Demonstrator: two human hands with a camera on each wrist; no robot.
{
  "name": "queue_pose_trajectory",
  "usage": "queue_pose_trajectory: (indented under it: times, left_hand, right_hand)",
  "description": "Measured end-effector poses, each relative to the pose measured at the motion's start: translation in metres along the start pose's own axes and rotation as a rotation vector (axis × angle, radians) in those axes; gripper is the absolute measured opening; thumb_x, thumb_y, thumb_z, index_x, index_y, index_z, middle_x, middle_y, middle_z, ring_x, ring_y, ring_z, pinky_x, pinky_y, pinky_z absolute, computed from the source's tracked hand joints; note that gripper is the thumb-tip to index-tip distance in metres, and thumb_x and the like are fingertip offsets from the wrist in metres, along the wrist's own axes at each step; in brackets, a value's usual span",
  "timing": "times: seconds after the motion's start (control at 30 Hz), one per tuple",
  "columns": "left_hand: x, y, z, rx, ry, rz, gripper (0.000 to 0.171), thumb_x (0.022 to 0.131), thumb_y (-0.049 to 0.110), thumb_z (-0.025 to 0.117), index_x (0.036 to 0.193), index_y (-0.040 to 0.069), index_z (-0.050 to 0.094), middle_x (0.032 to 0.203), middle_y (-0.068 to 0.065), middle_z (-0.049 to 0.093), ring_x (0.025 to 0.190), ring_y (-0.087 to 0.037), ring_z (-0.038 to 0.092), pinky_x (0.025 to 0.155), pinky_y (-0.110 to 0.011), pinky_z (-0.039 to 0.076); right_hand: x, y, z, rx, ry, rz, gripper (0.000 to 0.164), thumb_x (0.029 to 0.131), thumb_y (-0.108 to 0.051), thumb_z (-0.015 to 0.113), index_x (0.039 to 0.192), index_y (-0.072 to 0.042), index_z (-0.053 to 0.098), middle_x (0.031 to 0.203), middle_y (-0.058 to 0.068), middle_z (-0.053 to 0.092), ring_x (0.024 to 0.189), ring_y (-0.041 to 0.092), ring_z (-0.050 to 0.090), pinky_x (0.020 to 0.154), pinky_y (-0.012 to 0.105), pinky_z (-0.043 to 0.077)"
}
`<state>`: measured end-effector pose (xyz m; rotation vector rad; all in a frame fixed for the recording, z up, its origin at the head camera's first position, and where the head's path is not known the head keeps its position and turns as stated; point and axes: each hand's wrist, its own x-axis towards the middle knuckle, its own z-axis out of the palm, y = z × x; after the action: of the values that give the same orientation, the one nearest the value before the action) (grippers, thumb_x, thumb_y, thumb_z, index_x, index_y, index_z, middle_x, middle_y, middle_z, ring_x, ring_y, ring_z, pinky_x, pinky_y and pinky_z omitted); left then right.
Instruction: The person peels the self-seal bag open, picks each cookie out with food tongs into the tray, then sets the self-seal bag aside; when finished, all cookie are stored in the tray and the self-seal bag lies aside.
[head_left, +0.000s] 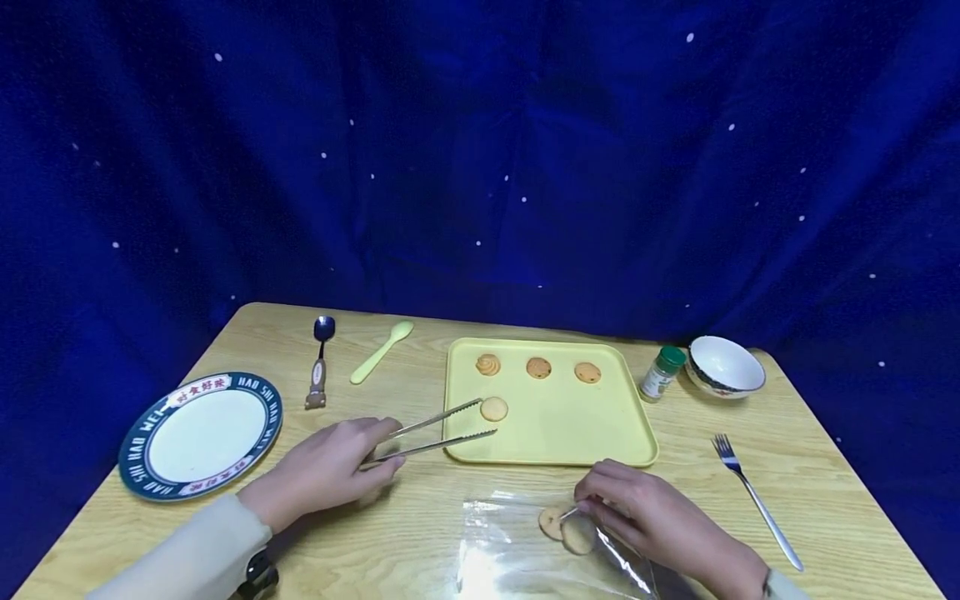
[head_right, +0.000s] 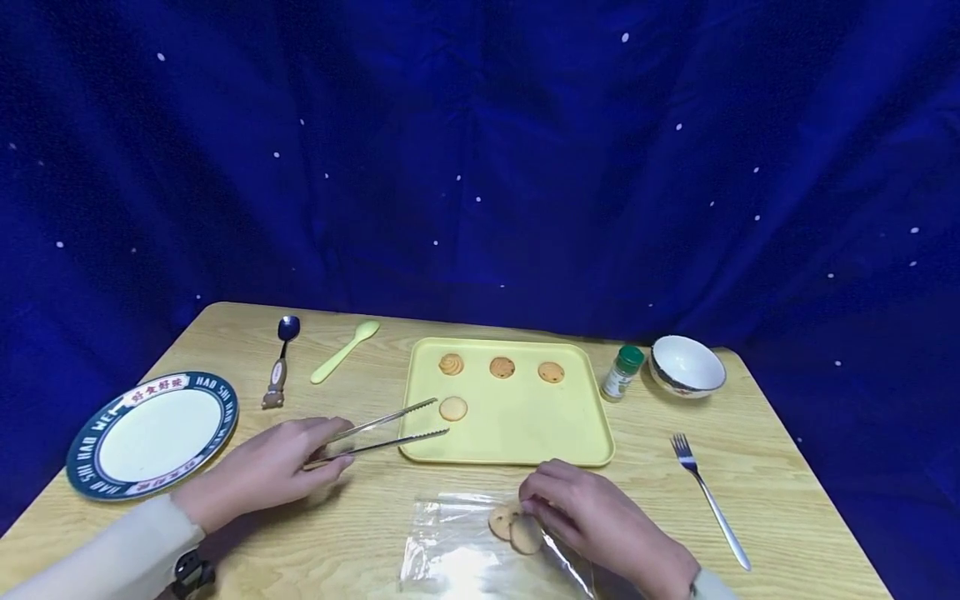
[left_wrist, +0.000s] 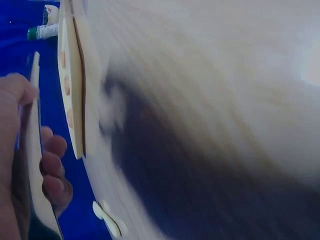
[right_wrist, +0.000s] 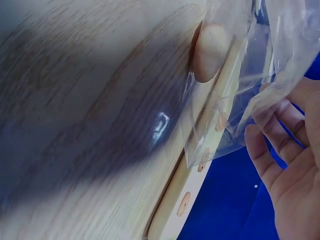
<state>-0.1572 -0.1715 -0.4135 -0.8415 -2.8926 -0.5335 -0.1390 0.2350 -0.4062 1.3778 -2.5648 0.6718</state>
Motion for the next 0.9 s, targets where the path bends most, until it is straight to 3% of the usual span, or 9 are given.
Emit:
queue_pose_trajectory:
  times: [0.27, 0.47, 0.63, 0.9]
  left_hand:
    - [-0.041, -0.003, -0.006, -0.025, -0.012, 0.159, 0.022, 0.095, 0.04, 0.058, 0.107, 0.022, 0.06, 0.078, 0.021, 0.049, 0.063, 0.009, 0.042, 0.055, -0.016, 0.039]
    - [-0.058, -0.001, 0.0, -0.039, -0.083, 0.226, 0.021, 0.094, 0.04, 0.059, 0.108, 0.024, 0.06, 0.081, 0.02, 0.051, 0.062, 0.009, 0.04, 0.054, -0.013, 0.038]
    - [-0.056, 0.012, 0.003, -0.038, -0.092, 0.271, 0.019, 0.094, 0.039, 0.06, 0.106, 0.025, 0.061, 0.078, 0.02, 0.049, 0.061, 0.009, 0.038, 0.054, -0.01, 0.033]
    - [-0.036, 0.034, 0.007, 0.0, -0.119, 0.329, 0.018, 0.097, 0.039, 0.054, 0.103, 0.023, 0.059, 0.075, 0.017, 0.049, 0.058, 0.008, 0.036, 0.05, -0.01, 0.031]
  right_hand:
    - [-0.001, 0.001, 0.0, 0.0, 0.005, 0.002, 0.011, 0.096, -0.017, 0.059, 0.099, -0.027, 0.062, 0.095, -0.018, 0.059, 0.085, -0.008, 0.054, 0.072, 0.006, 0.043]
    - [-0.002, 0.0, -0.001, 0.012, -0.013, 0.036, 0.009, 0.098, -0.02, 0.057, 0.099, -0.027, 0.063, 0.095, -0.019, 0.06, 0.085, -0.009, 0.054, 0.071, 0.01, 0.046]
    - [-0.003, 0.0, -0.002, 0.016, -0.003, 0.032, 0.012, 0.095, -0.015, 0.06, 0.099, -0.026, 0.063, 0.095, -0.019, 0.06, 0.084, -0.009, 0.054, 0.07, 0.009, 0.045]
    - [-0.001, -0.002, -0.001, 0.011, 0.009, 0.02, 0.011, 0.097, -0.018, 0.058, 0.099, -0.027, 0.063, 0.095, -0.019, 0.06, 0.083, -0.009, 0.053, 0.07, 0.007, 0.044]
